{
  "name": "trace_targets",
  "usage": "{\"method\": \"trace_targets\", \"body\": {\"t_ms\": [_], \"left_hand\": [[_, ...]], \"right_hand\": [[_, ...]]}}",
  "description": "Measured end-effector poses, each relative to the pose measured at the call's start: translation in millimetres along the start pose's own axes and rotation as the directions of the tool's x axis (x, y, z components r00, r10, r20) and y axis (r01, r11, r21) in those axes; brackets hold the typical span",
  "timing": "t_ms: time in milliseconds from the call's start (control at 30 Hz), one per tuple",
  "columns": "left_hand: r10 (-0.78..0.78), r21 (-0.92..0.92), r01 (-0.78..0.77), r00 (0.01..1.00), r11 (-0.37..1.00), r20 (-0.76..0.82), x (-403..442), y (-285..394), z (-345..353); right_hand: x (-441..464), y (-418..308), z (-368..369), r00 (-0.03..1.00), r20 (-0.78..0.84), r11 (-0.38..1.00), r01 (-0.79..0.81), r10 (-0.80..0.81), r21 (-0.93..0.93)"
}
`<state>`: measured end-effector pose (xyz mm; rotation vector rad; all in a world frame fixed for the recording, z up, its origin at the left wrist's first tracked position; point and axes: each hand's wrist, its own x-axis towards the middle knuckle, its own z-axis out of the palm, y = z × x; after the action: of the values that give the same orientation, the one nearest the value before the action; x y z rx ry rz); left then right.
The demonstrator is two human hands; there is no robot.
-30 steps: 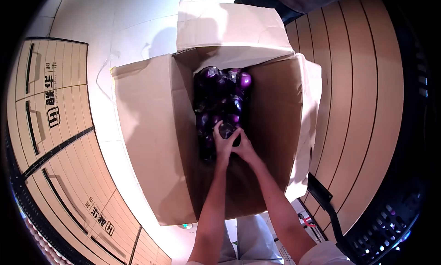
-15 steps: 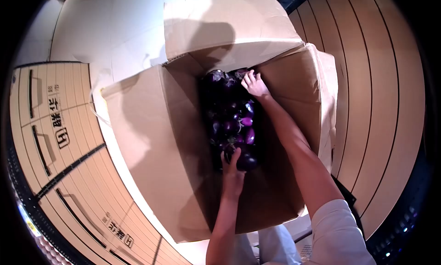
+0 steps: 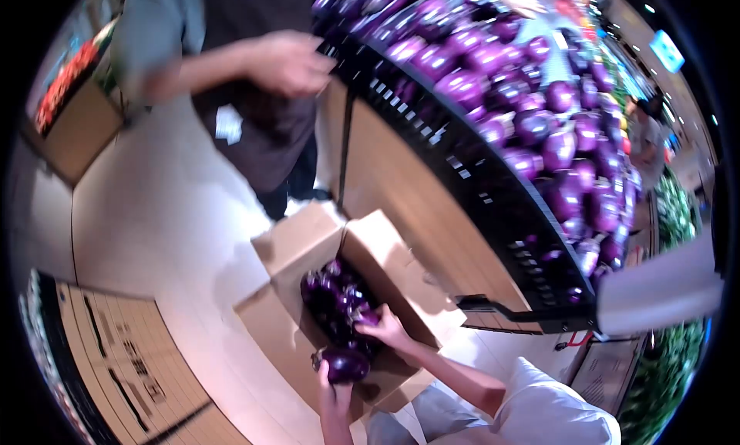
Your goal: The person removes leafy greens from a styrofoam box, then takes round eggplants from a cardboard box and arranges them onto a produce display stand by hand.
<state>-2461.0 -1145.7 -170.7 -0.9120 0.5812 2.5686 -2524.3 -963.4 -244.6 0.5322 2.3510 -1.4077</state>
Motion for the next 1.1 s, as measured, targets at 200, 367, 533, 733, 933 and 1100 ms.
{"method": "trace_targets", "body": {"t_ms": [200,367,533,733,933,1100], "left_hand": [[-0.071,0.284,0.017,0.981,0.959,0.181,-48.7,29.6,63.3],[-0.171,0.386,0.062,0.952,0.920,0.254,-55.5,23.2,86.7],[-0.272,0.455,0.072,0.879,0.887,0.391,-94.5,10.2,142.1],[-0.253,0.441,0.148,0.949,0.885,0.190,-72.8,15.8,100.4],[-0.335,0.457,0.286,0.942,0.842,0.027,-69.1,79.8,74.1],[-0.370,0.546,0.327,0.929,0.771,-0.034,-37.1,160.7,48.3]], "right_hand": [[-138.8,-72.2,-98.4,0.989,0.051,0.879,-0.147,0.139,0.454],[-207.7,-103.3,-153.8,0.994,0.103,0.712,-0.102,0.042,0.695],[-228.6,-93.6,-183.2,0.999,0.044,0.536,-0.034,-0.005,0.844],[-199.6,-44.5,-174.1,1.000,0.026,0.286,-0.026,0.003,0.958],[-201.2,-55.0,-120.6,0.999,0.030,0.340,-0.038,0.027,0.940],[-171.1,-32.8,-27.4,0.964,-0.154,0.389,0.059,0.218,0.919]]}}
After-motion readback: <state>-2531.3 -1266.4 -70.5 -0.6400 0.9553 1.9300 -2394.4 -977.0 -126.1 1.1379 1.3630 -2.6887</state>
